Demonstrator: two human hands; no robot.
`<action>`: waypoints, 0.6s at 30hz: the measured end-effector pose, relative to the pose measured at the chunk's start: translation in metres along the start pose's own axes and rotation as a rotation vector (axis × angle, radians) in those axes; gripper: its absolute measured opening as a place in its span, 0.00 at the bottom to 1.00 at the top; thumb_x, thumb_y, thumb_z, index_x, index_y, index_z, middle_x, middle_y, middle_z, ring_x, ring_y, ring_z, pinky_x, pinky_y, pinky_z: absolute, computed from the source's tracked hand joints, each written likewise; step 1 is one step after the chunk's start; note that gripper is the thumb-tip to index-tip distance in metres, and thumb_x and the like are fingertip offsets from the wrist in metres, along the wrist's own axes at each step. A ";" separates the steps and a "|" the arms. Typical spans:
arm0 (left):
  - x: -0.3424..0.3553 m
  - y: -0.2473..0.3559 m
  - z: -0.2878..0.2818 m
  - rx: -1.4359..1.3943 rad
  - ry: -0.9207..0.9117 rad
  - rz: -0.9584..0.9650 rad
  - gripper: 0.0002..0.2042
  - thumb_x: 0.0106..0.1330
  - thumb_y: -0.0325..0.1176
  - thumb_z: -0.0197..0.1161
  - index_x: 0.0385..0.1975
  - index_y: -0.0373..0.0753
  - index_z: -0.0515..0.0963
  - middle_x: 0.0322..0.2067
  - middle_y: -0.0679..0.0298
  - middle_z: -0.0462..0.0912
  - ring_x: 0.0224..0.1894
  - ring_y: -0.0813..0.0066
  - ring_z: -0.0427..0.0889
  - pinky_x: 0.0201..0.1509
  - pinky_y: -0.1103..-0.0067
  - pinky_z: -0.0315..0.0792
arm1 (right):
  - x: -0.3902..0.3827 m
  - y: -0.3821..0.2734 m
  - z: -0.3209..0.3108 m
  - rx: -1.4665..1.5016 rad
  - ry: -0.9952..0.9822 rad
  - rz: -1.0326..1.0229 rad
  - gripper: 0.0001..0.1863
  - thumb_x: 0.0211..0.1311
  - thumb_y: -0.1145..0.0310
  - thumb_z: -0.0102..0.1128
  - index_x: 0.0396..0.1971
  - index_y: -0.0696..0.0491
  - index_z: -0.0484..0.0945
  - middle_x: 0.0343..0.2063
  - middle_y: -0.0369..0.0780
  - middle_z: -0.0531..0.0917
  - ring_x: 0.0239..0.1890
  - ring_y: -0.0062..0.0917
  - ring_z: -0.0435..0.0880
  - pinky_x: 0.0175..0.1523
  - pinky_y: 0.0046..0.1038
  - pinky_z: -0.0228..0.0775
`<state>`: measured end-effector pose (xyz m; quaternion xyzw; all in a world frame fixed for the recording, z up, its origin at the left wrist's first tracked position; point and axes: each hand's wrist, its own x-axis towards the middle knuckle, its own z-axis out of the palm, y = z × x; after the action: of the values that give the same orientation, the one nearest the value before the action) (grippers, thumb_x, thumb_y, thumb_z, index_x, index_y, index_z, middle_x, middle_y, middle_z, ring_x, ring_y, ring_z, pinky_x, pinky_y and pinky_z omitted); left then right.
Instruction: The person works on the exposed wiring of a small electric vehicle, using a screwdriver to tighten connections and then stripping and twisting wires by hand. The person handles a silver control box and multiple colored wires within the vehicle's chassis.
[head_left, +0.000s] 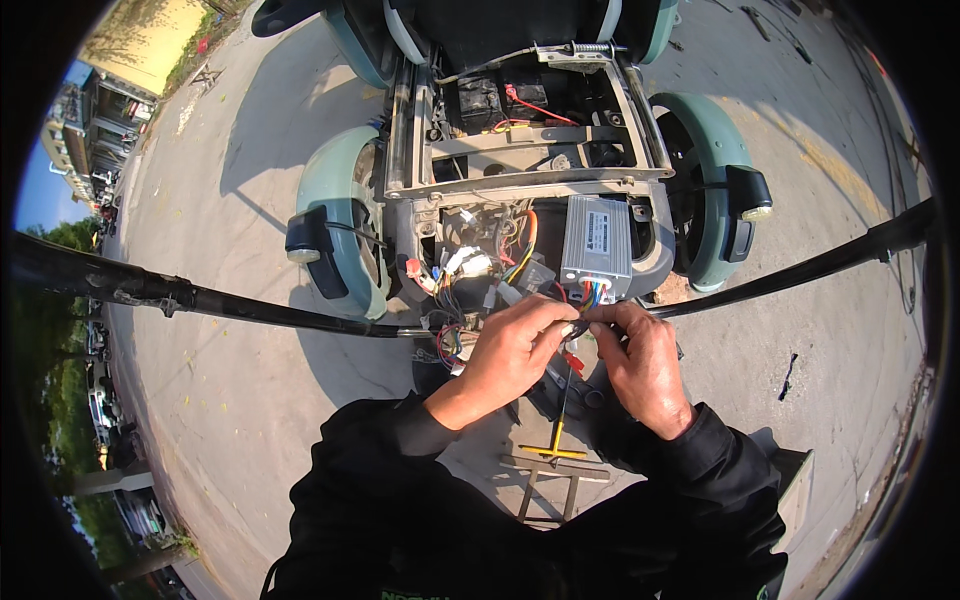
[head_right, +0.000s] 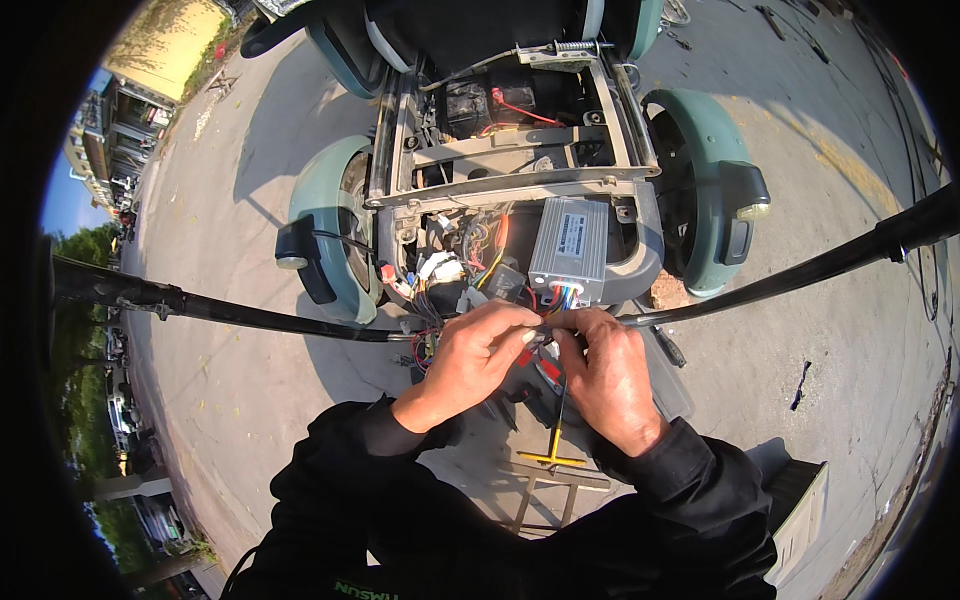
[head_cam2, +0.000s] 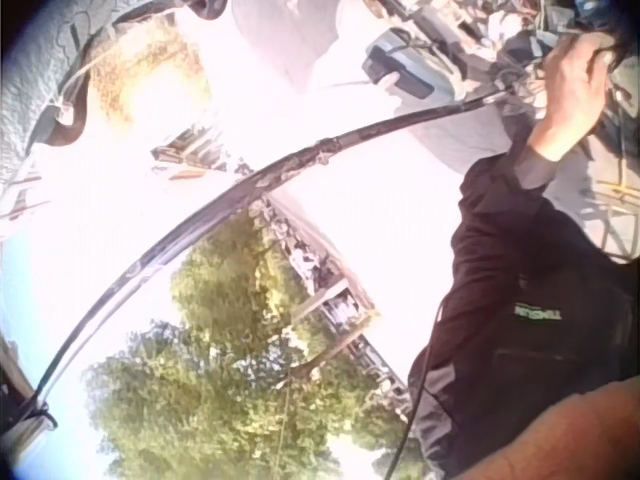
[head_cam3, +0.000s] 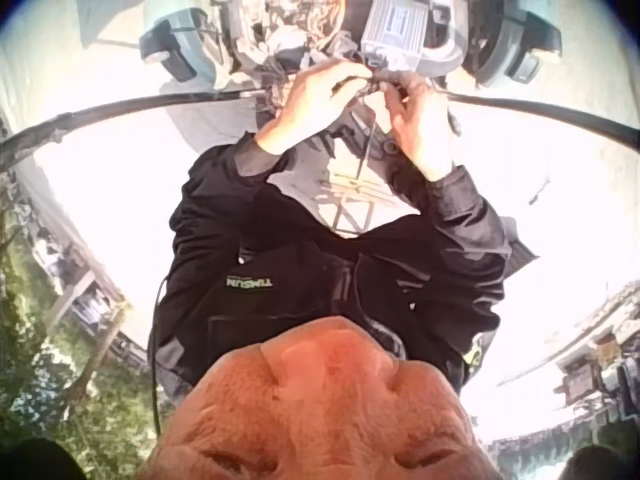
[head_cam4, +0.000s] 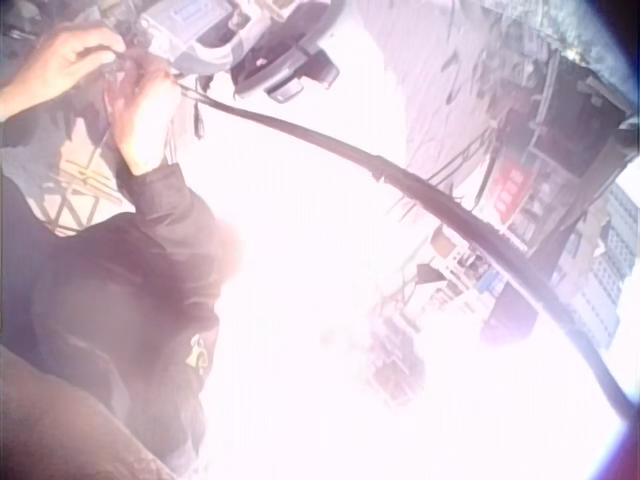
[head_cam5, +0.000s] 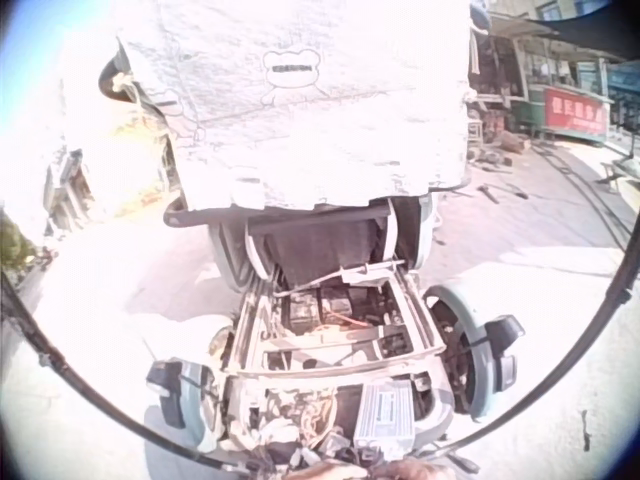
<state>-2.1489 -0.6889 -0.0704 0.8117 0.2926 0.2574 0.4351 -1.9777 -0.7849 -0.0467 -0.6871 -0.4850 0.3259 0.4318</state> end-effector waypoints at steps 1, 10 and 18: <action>0.000 0.000 0.000 0.002 0.011 0.025 0.09 0.67 0.20 0.65 0.46 0.35 0.82 0.40 0.59 0.86 0.36 0.67 0.88 0.37 0.76 0.81 | 0.000 0.001 0.000 -0.007 0.003 -0.013 0.08 0.65 0.80 0.62 0.42 0.63 0.84 0.28 0.41 0.85 0.25 0.19 0.79 0.33 0.25 0.73; -0.001 -0.002 0.002 -0.017 0.030 0.035 0.08 0.67 0.21 0.66 0.44 0.35 0.82 0.36 0.57 0.84 0.35 0.58 0.86 0.38 0.70 0.78 | 0.000 0.002 0.001 -0.029 -0.001 -0.017 0.07 0.66 0.79 0.63 0.42 0.63 0.84 0.27 0.41 0.84 0.25 0.19 0.81 0.32 0.24 0.74; 0.000 0.000 -0.001 -0.059 -0.001 0.006 0.08 0.69 0.23 0.64 0.46 0.36 0.80 0.35 0.55 0.82 0.33 0.55 0.84 0.36 0.68 0.77 | 0.001 0.001 0.001 -0.003 0.003 0.011 0.07 0.68 0.79 0.61 0.42 0.62 0.83 0.26 0.39 0.84 0.25 0.18 0.82 0.33 0.23 0.75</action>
<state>-2.1494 -0.6881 -0.0702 0.7997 0.2822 0.2667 0.4580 -1.9782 -0.7835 -0.0481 -0.6910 -0.4808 0.3265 0.4297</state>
